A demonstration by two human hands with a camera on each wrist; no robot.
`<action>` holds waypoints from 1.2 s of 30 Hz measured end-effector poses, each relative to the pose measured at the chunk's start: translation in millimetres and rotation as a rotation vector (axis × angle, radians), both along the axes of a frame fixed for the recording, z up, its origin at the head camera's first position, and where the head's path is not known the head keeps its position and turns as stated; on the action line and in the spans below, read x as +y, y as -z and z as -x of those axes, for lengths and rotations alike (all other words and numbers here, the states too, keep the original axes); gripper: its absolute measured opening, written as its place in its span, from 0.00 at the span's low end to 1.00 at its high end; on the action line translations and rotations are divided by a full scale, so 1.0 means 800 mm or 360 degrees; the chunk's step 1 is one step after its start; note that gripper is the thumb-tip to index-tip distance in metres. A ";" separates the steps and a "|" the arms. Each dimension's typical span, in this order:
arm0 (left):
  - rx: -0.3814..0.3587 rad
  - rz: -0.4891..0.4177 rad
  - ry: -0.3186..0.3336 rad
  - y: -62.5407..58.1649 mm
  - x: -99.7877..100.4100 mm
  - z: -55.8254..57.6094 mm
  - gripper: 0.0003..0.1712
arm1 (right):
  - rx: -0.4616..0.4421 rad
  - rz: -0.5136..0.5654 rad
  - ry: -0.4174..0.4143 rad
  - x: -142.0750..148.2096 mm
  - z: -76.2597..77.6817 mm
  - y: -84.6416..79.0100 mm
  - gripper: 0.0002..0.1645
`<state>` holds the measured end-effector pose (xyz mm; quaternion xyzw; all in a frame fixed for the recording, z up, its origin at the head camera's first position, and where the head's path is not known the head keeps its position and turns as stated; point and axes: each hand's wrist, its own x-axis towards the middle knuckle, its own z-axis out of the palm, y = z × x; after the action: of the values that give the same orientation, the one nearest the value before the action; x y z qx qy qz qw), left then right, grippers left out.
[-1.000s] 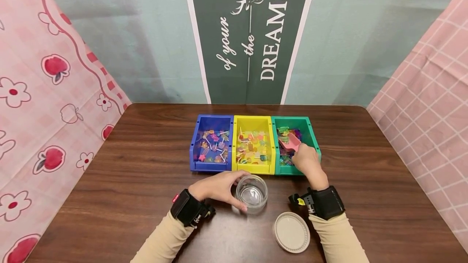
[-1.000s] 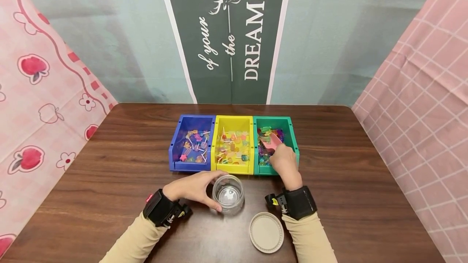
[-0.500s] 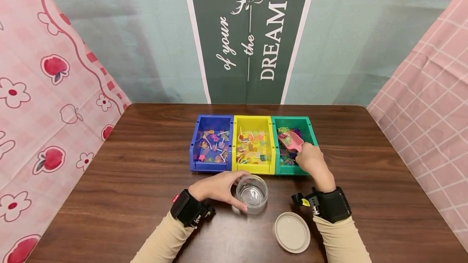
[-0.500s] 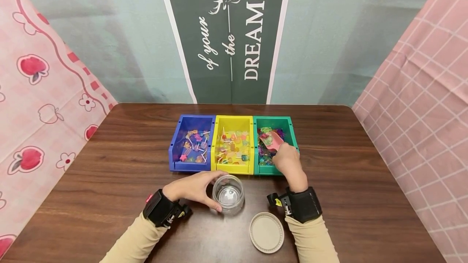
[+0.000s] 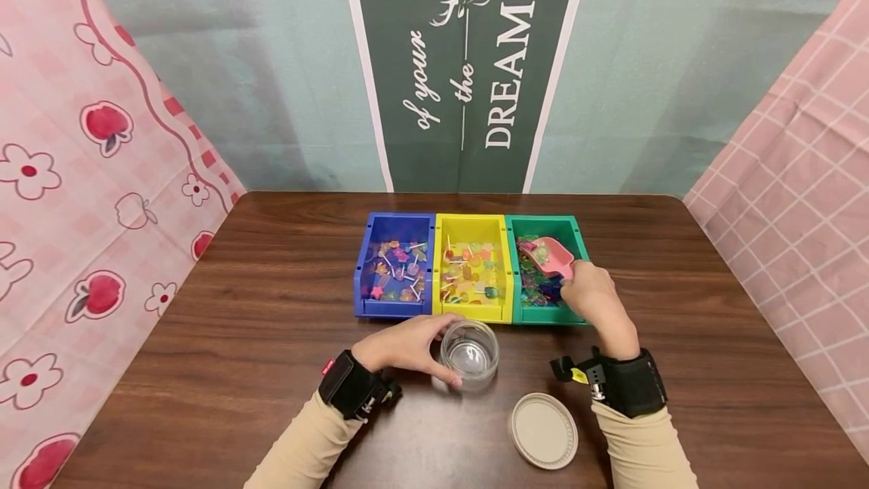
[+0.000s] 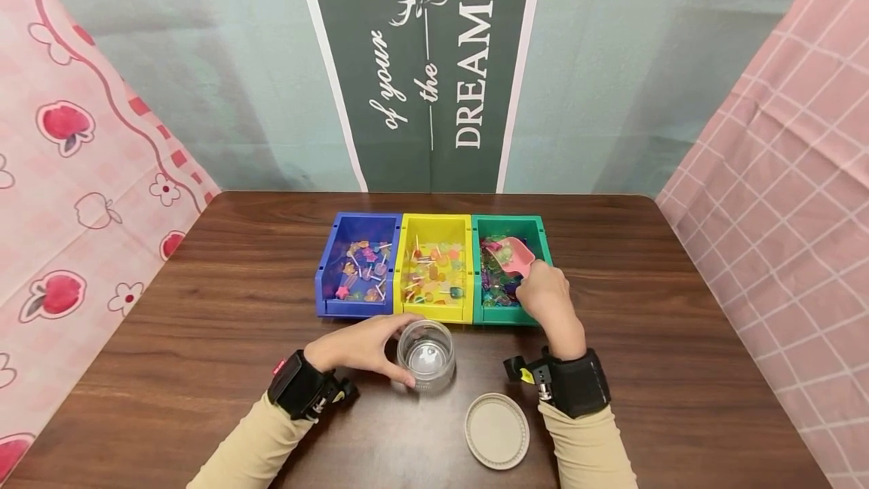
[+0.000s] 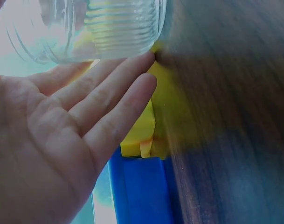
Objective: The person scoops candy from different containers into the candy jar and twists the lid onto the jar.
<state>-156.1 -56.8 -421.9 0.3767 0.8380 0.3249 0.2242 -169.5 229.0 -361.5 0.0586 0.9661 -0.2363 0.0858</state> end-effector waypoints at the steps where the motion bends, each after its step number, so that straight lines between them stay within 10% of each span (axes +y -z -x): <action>1: 0.0013 0.0003 -0.0002 0.000 0.000 0.000 0.49 | -0.0001 0.0007 0.0005 0.001 -0.001 -0.002 0.20; 36: 0.0011 -0.0037 0.0027 0.002 0.000 0.002 0.48 | 0.0227 0.0305 -0.0424 0.074 -0.015 -0.016 0.20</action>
<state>-158.0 -57.1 -423.5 0.3876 0.8318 0.3313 0.2195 -157.6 288.0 -348.8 -0.0953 0.9420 -0.3173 0.0529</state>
